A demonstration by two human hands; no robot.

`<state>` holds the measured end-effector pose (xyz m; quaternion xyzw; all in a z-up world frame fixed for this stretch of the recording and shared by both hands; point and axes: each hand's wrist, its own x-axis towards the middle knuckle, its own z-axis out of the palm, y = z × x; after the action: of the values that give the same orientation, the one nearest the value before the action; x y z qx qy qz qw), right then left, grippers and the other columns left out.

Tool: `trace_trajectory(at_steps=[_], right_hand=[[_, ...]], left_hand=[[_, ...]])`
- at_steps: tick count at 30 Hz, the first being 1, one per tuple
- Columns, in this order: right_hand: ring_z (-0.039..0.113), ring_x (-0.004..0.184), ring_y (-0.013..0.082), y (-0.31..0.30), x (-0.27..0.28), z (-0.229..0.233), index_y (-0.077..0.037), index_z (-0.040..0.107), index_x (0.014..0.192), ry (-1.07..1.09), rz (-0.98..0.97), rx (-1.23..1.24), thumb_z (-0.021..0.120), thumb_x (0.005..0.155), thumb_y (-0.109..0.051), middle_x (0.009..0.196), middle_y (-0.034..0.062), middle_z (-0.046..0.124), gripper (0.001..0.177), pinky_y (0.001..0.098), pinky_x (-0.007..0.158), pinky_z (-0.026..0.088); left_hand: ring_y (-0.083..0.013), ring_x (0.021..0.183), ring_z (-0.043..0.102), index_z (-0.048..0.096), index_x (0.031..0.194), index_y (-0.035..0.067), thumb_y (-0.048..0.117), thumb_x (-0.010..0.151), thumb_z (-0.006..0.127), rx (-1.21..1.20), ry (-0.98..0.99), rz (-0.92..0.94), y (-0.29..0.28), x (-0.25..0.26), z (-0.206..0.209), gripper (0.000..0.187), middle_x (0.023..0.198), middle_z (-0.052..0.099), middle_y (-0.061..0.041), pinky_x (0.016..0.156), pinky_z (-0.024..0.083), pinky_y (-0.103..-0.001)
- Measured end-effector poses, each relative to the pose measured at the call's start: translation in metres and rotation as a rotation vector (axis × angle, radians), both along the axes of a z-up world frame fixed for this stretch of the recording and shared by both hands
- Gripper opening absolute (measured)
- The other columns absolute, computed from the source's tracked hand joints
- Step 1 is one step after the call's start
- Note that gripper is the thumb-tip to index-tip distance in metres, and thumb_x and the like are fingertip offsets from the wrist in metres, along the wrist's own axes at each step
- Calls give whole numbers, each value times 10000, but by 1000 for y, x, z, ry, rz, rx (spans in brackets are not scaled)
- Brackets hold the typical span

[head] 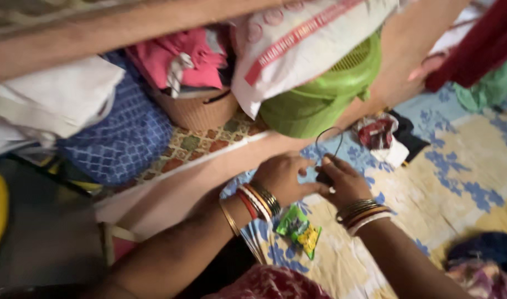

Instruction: The person organizes a cluttered bedroom by picking up various items from a bed and placing them on a nearby shelf or into a stack of fabrics. They handle a remote control, a small box, a spray can, a packet of snacks, a small mirror, a pouch, socks, a yellow cloth, a blue cloth, a book, and a toy car.

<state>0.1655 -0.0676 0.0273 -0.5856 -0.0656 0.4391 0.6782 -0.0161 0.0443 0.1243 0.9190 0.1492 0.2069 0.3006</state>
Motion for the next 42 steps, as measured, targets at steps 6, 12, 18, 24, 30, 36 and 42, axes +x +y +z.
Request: trace_trajectory(at_steps=[6,12,18,24,30,36,42], right_hand=[[544,730,215,30,44,97,-97,595,1380,-354,97,21,789,949,-276,988,126,625,505,387,573,457],[598,619,141,66,43,255,-35,640,1164,-859,49,-35,785,890,-315,851,85,645,418,283,553,517],[641,649,83,109,40,332,-26,639,1145,-1003,-4,63,803,871,-335,876,33,691,443,259,574,550],[646,622,152,192,71,341,-19,667,1117,-1244,-95,-18,830,866,-365,843,124,713,458,334,541,542],[722,883,327,279,102,333,-23,680,1086,-1784,-238,-29,893,789,-379,950,178,743,510,447,798,567],[681,1014,393,309,65,321,-130,679,1163,-1760,-227,-176,794,809,-400,1036,157,737,460,509,908,515],[475,1245,433,300,50,307,-196,671,1252,-1958,-344,-272,812,799,-512,1294,179,601,571,586,1018,328]], left_hand=[[-258,1029,680,719,1109,154,391,918,794,489,-563,95,61,-19,112,313,1054,704,-46,893,552,-399],[-292,1127,593,706,1132,123,328,920,767,872,-740,246,121,-42,220,302,1146,639,-100,1018,453,-480],[-374,1313,473,570,1366,60,567,872,682,841,-327,511,175,-41,246,717,1375,529,-207,1084,320,-624],[-387,1564,10,192,1627,165,908,802,414,735,85,569,196,-34,223,1133,1693,92,-221,1190,-78,-693],[-400,1548,-58,168,1616,186,1026,637,416,620,161,529,196,-29,225,1315,1679,29,-196,1135,-160,-704],[-397,1551,-48,203,1610,213,1007,636,452,628,181,550,200,-25,223,1282,1682,49,-197,1134,-143,-707],[-391,1551,-9,213,1610,218,994,656,474,639,136,542,200,-26,223,1257,1679,80,-216,1143,-103,-721]])
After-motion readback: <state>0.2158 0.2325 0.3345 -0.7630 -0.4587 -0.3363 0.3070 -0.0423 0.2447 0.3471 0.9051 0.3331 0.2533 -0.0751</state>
